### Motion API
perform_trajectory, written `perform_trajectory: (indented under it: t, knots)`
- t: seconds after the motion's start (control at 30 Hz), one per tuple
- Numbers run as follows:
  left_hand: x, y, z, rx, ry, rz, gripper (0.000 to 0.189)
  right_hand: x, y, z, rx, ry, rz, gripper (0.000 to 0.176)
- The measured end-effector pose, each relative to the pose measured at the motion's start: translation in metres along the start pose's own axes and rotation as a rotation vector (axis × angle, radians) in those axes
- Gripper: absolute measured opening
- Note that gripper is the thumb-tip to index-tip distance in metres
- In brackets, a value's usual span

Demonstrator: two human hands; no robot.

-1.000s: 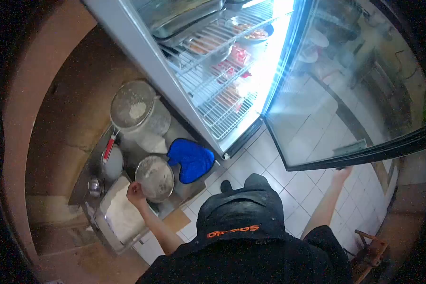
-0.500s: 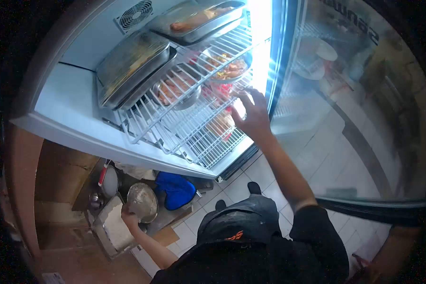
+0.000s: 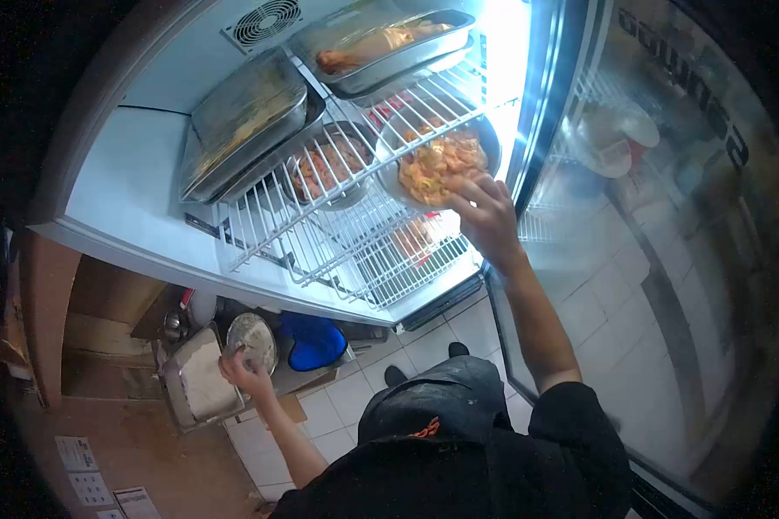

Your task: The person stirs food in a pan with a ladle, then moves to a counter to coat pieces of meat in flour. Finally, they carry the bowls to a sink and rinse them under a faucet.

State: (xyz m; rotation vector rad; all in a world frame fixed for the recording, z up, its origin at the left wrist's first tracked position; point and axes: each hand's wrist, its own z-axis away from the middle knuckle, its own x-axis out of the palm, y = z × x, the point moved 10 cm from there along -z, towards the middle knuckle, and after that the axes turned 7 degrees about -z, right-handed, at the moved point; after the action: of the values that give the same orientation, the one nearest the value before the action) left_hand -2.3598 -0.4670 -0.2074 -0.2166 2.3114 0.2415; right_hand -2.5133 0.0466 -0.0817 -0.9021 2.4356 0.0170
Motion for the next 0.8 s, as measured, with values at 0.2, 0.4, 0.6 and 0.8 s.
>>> perform_trajectory:
  t: [0.2,0.4,0.6,0.8]
  knots:
    - [0.032,0.149,0.018,-0.397,-0.47,1.102,0.037,-0.032,-0.014,0.027,0.113,0.018,-0.087,0.017]
    - [0.05,0.253,0.005,-0.193,-0.817,1.431,0.055,-0.054,-0.045,0.021,0.129,-0.064,-0.095,0.017]
    - [-0.011,0.302,0.042,-0.577,-1.104,2.148,0.088,-0.05,-0.111,0.041,0.033,-0.324,-0.421,0.012]
    - [0.02,0.228,0.138,-1.348,-0.95,1.448,0.053,0.01,-0.13,0.073,-0.134,-0.526,-0.818,0.013]
